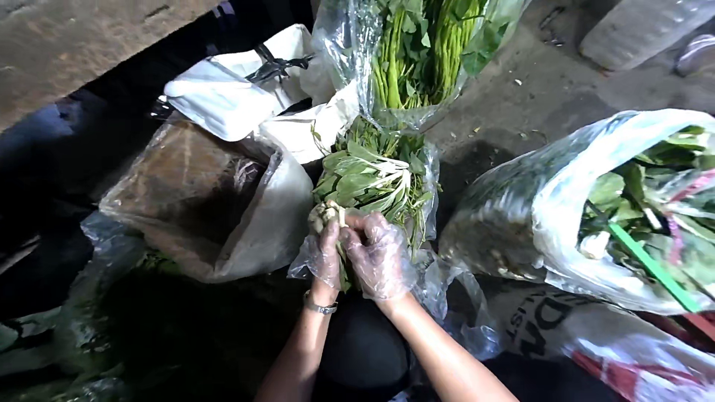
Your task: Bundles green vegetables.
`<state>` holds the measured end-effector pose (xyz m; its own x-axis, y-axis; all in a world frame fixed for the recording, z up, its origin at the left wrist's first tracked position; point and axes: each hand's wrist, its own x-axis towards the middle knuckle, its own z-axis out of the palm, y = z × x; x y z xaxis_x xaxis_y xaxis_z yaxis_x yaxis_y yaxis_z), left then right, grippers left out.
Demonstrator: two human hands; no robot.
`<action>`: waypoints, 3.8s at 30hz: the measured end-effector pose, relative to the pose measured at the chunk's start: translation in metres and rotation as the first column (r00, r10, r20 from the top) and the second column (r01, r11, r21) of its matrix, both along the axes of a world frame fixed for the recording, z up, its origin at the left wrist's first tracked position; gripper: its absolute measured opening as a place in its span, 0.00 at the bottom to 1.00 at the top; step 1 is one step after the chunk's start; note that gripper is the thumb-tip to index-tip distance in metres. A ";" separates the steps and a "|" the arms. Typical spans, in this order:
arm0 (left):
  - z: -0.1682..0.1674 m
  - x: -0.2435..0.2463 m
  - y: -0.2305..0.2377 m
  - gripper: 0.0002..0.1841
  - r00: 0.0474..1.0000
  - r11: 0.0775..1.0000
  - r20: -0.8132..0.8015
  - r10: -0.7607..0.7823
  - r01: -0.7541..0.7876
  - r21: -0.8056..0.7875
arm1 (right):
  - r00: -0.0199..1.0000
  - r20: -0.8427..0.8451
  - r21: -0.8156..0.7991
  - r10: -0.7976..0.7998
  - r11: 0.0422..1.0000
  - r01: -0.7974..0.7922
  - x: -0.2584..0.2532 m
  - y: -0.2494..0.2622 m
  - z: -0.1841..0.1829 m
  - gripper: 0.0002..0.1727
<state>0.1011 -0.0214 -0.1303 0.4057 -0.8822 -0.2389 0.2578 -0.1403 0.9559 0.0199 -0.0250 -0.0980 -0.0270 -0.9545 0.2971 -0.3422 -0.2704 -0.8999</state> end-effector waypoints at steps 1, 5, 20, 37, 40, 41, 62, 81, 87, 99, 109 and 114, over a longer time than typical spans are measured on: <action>-0.003 0.003 0.001 0.35 0.999 0.999 -0.017 -0.027 0.027 -0.026 | 1.000 -0.026 -0.010 0.015 1.000 -0.016 0.001 -0.001 0.000 0.06; -0.013 0.020 0.003 0.36 0.967 0.988 -0.219 -0.130 0.109 -0.108 | 0.904 -0.232 0.105 0.358 0.934 -0.343 -0.010 -0.003 0.023 0.13; -0.032 0.048 -0.001 0.42 0.921 0.945 -0.306 -0.242 0.153 -0.289 | 0.969 -0.031 0.381 -0.247 0.893 0.240 -0.093 -0.098 -0.038 0.17; -0.019 0.022 -0.002 0.55 0.991 0.967 0.066 -0.114 0.126 -0.220 | 0.900 -0.342 0.010 0.272 0.958 -0.286 -0.028 -0.023 0.029 0.11; -0.017 0.021 -0.002 0.55 0.991 0.959 0.043 -0.125 0.132 -0.251 | 0.812 -0.452 0.213 0.368 0.929 -0.303 -0.035 -0.022 0.052 0.12; -0.016 0.022 -0.001 0.56 0.992 0.960 0.052 -0.119 0.128 -0.249 | 0.790 -0.484 0.237 0.376 0.926 -0.295 -0.041 -0.023 0.059 0.11; -0.001 0.039 0.025 0.10 0.945 0.987 -0.322 -0.052 0.000 -0.160 | 0.891 -0.200 0.042 0.407 0.912 -0.407 0.001 0.000 0.043 0.16; -0.031 0.066 -0.002 0.36 0.942 0.893 -0.158 -0.296 0.215 -0.394 | 0.970 0.050 -0.014 0.239 0.971 -0.239 -0.104 -0.125 0.022 0.12; -0.016 0.055 0.000 0.37 0.966 0.866 -0.015 -0.258 0.224 -0.447 | 0.750 0.605 -0.241 0.267 0.959 -0.147 -0.117 -0.075 0.090 0.18; 0.006 0.026 0.012 0.41 0.996 0.973 -0.035 -0.086 0.076 -0.218 | 0.916 -0.300 0.090 0.266 0.964 -0.250 -0.024 0.016 0.060 0.21; -0.006 0.046 0.008 0.47 0.934 0.924 -0.243 -0.262 0.170 -0.342 | 0.962 -0.210 -0.207 0.177 0.953 -0.221 0.001 0.014 0.015 0.14; -0.011 0.060 0.015 0.03 0.964 0.958 -0.263 -0.046 -0.032 -0.286 | 0.787 0.008 0.244 0.617 0.762 -0.600 -0.006 -0.015 0.042 0.25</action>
